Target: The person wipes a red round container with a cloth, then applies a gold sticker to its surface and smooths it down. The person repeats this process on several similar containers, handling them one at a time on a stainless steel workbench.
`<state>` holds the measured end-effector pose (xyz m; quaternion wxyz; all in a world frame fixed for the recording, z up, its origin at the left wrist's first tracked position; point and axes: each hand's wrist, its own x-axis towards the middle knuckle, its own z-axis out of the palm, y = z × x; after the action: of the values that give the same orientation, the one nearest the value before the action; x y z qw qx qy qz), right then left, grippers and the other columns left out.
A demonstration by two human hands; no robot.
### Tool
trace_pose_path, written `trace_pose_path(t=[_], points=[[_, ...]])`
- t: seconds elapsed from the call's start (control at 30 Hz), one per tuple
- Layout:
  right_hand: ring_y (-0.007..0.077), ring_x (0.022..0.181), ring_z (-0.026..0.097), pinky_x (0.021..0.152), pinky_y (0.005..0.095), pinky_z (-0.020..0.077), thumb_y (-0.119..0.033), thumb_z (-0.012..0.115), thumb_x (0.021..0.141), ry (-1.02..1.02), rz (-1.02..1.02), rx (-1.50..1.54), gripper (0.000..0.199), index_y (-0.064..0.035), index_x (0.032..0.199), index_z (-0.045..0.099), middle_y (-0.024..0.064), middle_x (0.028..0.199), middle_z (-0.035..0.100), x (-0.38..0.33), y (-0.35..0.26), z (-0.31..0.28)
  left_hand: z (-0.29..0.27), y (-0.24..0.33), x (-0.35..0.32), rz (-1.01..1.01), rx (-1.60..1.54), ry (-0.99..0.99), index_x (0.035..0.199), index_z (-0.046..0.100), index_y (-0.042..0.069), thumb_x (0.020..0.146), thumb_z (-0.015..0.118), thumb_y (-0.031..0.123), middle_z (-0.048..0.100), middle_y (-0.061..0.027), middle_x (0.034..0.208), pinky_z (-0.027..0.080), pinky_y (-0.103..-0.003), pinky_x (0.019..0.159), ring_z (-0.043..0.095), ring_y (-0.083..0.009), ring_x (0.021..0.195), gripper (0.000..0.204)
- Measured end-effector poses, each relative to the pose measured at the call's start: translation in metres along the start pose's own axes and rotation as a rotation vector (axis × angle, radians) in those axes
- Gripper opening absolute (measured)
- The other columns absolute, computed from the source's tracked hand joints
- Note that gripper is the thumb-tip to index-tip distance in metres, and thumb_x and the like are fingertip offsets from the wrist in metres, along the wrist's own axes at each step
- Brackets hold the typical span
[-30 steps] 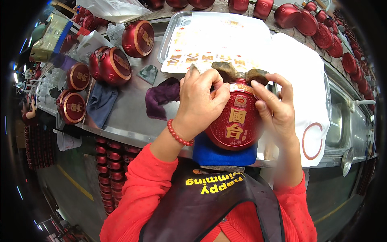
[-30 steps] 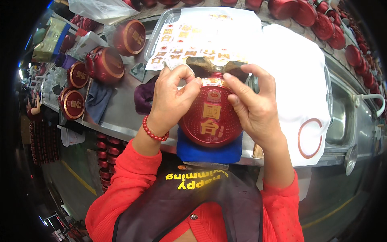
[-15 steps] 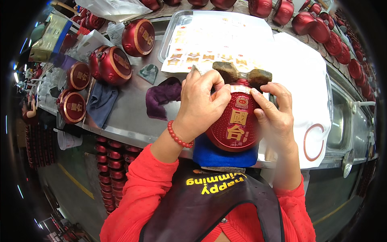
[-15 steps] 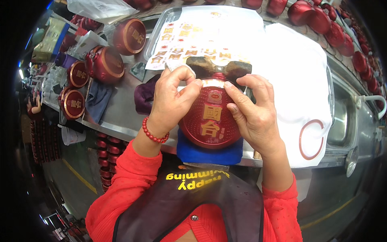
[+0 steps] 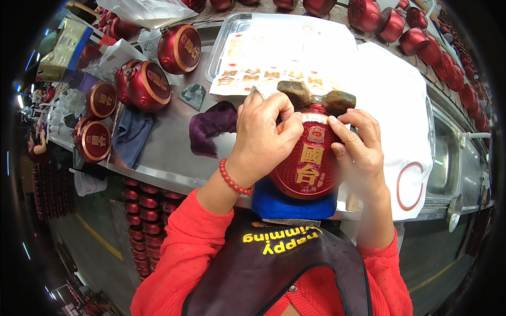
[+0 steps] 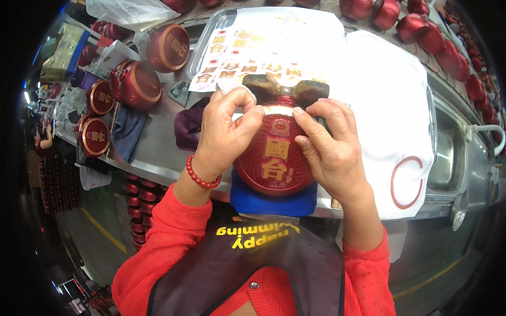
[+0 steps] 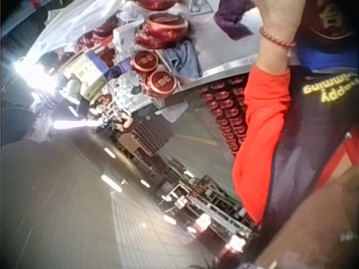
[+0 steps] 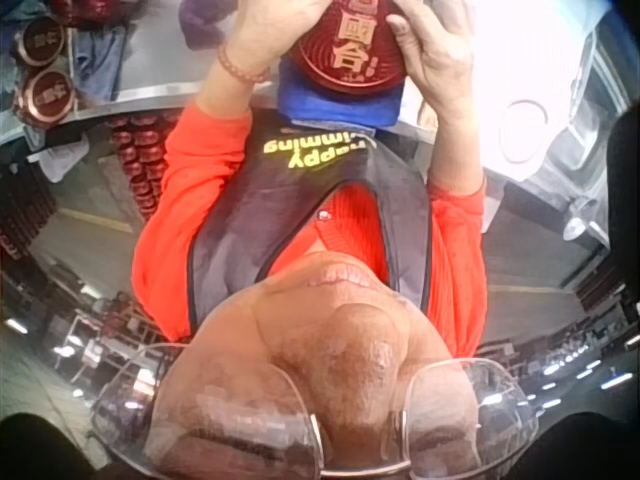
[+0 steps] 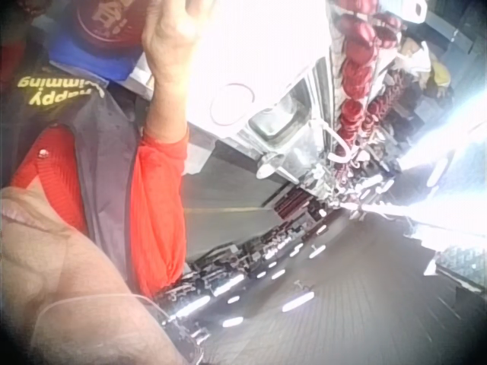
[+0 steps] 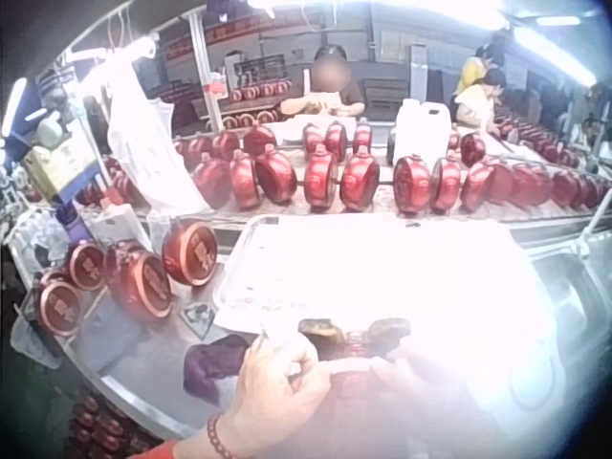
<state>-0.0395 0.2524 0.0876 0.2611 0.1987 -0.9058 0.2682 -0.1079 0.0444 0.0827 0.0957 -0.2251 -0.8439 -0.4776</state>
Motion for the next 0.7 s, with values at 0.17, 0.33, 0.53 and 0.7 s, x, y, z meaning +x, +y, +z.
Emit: trace_pose_path(t=[0.17, 0.33, 0.53, 0.7], points=[[0.0357, 0.119, 0.057, 0.103, 0.0462, 0.0479, -0.008, 0.076, 0.08, -0.048, 0.017, -0.001, 0.043, -0.0021, 0.122, 0.073, 0.0134, 0.116, 0.063, 0.0025, -0.0025, -0.0021, -0.0008, -0.0002, -0.0003, 0.002, 0.001, -0.011, 0.076, 0.057, 0.009, 0.083, 0.071, 0.014, 0.057, -0.007, 0.074, 0.043, -0.045, 0.077, 0.054, -0.0318, 0.081, 0.017], [0.0362, 0.113, 0.058, 0.098, 0.0465, 0.0495, -0.007, 0.076, 0.082, -0.034, -0.008, -0.012, 0.04, -0.0035, 0.122, 0.073, 0.0131, 0.113, 0.062, 0.0037, -0.0015, -0.0005, -0.0007, -0.0016, -0.0001, -0.003, -0.022, -0.019, 0.076, 0.056, 0.008, 0.083, 0.071, 0.014, 0.057, -0.0066, 0.073, 0.042, -0.044, 0.077, 0.054, -0.0309, 0.081, 0.017], [0.0363, 0.111, 0.059, 0.095, 0.0463, 0.0509, -0.007, 0.076, 0.083, -0.013, -0.006, -0.007, 0.038, -0.0036, 0.12, 0.073, 0.0129, 0.111, 0.062, 0.0032, -0.0013, 0.0011, 0.0012, -0.0022, -0.0004, 0.019, -0.051, 0.006, 0.076, 0.056, 0.008, 0.084, 0.071, 0.013, 0.057, -0.0062, 0.073, 0.042, -0.043, 0.077, 0.053, -0.0298, 0.08, 0.017], [0.0362, 0.111, 0.059, 0.095, 0.0461, 0.0511, -0.007, 0.076, 0.083, -0.006, -0.008, -0.001, 0.037, -0.0033, 0.12, 0.073, 0.0129, 0.111, 0.063, 0.0032, -0.0009, 0.0016, 0.0014, -0.0028, -0.0004, 0.014, -0.037, 0.007, 0.076, 0.057, 0.009, 0.084, 0.071, 0.013, 0.056, -0.0064, 0.073, 0.042, -0.043, 0.076, 0.053, -0.0299, 0.08, 0.017]])
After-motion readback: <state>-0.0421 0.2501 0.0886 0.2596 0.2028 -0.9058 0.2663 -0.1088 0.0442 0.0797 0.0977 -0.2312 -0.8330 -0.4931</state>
